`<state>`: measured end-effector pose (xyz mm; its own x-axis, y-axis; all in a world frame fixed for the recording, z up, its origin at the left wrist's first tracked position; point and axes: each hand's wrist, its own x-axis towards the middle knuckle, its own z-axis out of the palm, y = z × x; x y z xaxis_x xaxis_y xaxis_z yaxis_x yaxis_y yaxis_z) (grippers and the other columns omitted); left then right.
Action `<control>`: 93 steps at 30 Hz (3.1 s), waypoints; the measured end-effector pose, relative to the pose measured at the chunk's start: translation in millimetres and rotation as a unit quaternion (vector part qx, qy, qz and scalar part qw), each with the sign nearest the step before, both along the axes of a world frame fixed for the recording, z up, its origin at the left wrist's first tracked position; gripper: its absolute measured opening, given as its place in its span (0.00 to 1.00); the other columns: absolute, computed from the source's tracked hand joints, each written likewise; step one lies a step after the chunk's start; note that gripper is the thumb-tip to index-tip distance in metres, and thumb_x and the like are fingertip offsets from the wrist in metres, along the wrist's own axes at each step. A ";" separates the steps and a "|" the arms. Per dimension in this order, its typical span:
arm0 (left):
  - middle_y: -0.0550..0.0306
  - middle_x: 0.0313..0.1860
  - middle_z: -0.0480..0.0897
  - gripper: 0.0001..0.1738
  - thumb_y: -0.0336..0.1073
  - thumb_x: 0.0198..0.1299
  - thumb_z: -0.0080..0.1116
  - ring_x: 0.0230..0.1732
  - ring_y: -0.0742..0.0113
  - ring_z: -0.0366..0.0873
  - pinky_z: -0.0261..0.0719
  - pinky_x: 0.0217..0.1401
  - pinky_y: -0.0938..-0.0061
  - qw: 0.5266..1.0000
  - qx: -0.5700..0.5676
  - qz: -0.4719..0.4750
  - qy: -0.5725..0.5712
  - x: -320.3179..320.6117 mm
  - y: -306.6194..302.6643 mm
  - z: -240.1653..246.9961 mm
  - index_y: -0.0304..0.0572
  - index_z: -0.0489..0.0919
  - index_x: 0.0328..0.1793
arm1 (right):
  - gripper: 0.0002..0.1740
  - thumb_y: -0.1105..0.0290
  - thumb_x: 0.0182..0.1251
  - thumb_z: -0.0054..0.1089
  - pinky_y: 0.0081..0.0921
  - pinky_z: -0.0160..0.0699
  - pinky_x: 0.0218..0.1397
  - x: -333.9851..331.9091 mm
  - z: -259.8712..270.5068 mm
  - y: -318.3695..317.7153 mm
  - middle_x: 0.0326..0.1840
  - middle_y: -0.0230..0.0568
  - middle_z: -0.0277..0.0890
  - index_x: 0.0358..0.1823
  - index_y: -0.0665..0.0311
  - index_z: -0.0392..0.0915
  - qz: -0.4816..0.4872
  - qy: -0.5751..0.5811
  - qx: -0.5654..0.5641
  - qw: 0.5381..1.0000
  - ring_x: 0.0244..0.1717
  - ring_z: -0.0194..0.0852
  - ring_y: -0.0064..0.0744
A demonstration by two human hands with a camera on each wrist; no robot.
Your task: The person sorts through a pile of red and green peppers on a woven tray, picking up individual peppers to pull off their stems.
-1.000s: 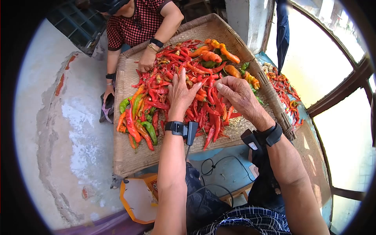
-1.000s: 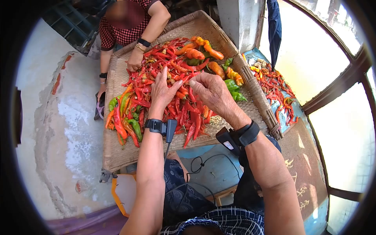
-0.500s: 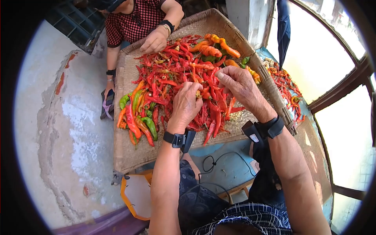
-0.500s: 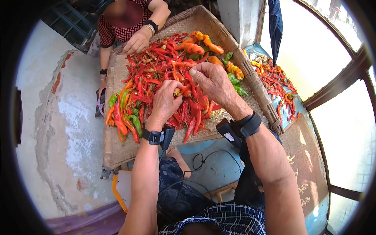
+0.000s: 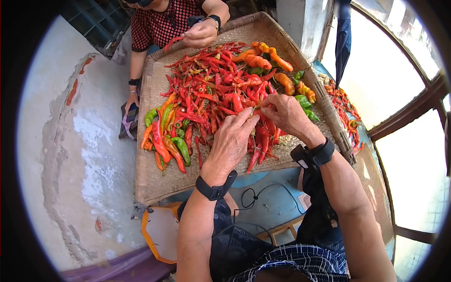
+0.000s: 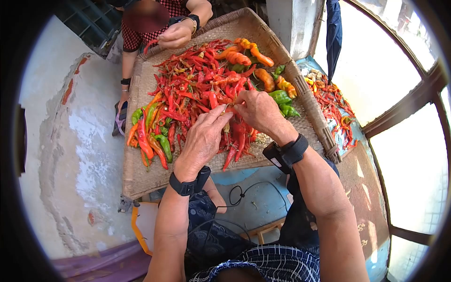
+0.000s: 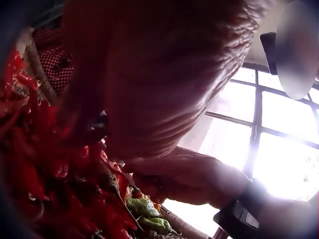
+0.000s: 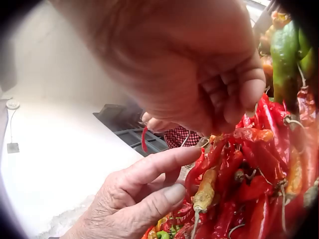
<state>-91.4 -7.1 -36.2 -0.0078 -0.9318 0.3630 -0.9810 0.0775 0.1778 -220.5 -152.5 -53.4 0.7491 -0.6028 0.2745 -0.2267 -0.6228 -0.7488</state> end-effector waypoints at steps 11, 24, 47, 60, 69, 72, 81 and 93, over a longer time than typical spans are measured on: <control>0.42 0.37 0.81 0.20 0.25 0.61 0.54 0.37 0.45 0.81 0.80 0.39 0.58 0.973 -0.115 0.067 0.189 0.5 -4.8 9.7 0.41 0.69 0.59 | 0.07 0.69 0.60 0.58 0.41 0.75 0.33 -0.9 -0.5 1.2 0.24 0.52 0.77 0.32 0.66 0.77 0.039 0.016 -0.008 0.999 0.29 0.78 0.52; 0.41 0.52 0.76 0.20 0.32 0.60 0.57 0.52 0.45 0.74 0.71 0.57 0.56 0.949 -0.149 0.273 0.059 84.6 1.0 15.5 0.33 0.72 0.58 | 0.07 0.69 0.60 0.60 0.38 0.76 0.34 1.0 4.0 9.3 0.23 0.51 0.77 0.35 0.65 0.79 0.059 0.031 -0.001 0.998 0.29 0.79 0.49; 0.61 0.37 0.80 0.18 0.40 0.66 0.56 0.33 0.79 0.76 0.75 0.31 0.83 0.727 -0.236 0.152 0.627 67.9 -18.0 16.8 0.34 0.75 0.55 | 0.06 0.69 0.57 0.59 0.40 0.79 0.36 -6.9 2.4 15.0 0.26 0.49 0.79 0.34 0.63 0.80 0.056 0.026 -0.001 0.998 0.32 0.80 0.50; 0.54 0.28 0.82 0.23 0.35 0.55 0.63 0.31 0.61 0.81 0.77 0.37 0.68 0.957 -0.006 0.228 0.180 39.0 -30.8 -19.6 0.36 0.72 0.55 | 0.07 0.71 0.56 0.58 0.37 0.78 0.34 -1.8 -2.4 13.0 0.25 0.48 0.79 0.35 0.64 0.79 0.063 0.004 -0.046 0.997 0.29 0.80 0.47; 0.63 0.33 0.80 0.20 0.31 0.61 0.59 0.27 0.81 0.74 0.71 0.28 0.86 0.818 -0.023 0.120 0.562 43.8 -14.3 26.0 0.34 0.72 0.58 | 0.07 0.68 0.60 0.58 0.35 0.77 0.32 -5.2 -2.8 1.4 0.23 0.46 0.78 0.33 0.65 0.78 0.057 0.001 -0.060 0.997 0.27 0.79 0.46; 0.61 0.35 0.80 0.19 0.34 0.63 0.59 0.30 0.79 0.77 0.74 0.31 0.85 0.794 -0.047 0.075 0.601 55.2 -15.9 28.4 0.34 0.71 0.57 | 0.08 0.68 0.60 0.59 0.35 0.77 0.32 -5.0 -1.3 3.1 0.24 0.47 0.78 0.34 0.65 0.78 0.063 -0.003 -0.062 0.996 0.27 0.80 0.46; 0.35 0.64 0.70 0.36 0.48 0.62 0.56 0.55 0.51 0.75 0.71 0.60 0.60 0.912 0.029 0.263 0.313 64.9 -38.6 -2.0 0.40 0.63 0.72 | 0.07 0.67 0.59 0.59 0.39 0.78 0.35 -0.2 -1.6 4.3 0.27 0.48 0.79 0.33 0.63 0.79 0.050 0.025 -0.037 0.998 0.31 0.80 0.48; 0.40 0.75 0.55 0.43 0.59 0.51 0.63 0.67 0.36 0.60 0.62 0.65 0.44 0.970 0.049 0.239 0.008 35.5 -97.0 -27.1 0.48 0.65 0.71 | 0.07 0.68 0.58 0.58 0.38 0.78 0.33 0.1 -0.4 9.3 0.25 0.48 0.78 0.33 0.64 0.79 0.032 0.032 -0.052 0.998 0.28 0.79 0.48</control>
<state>-55.9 -104.1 -63.2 0.4385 -0.8576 0.2686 -0.8977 -0.4037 0.1765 -220.5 -143.1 -53.8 0.8032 -0.5239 0.2837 -0.2295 -0.7115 -0.6642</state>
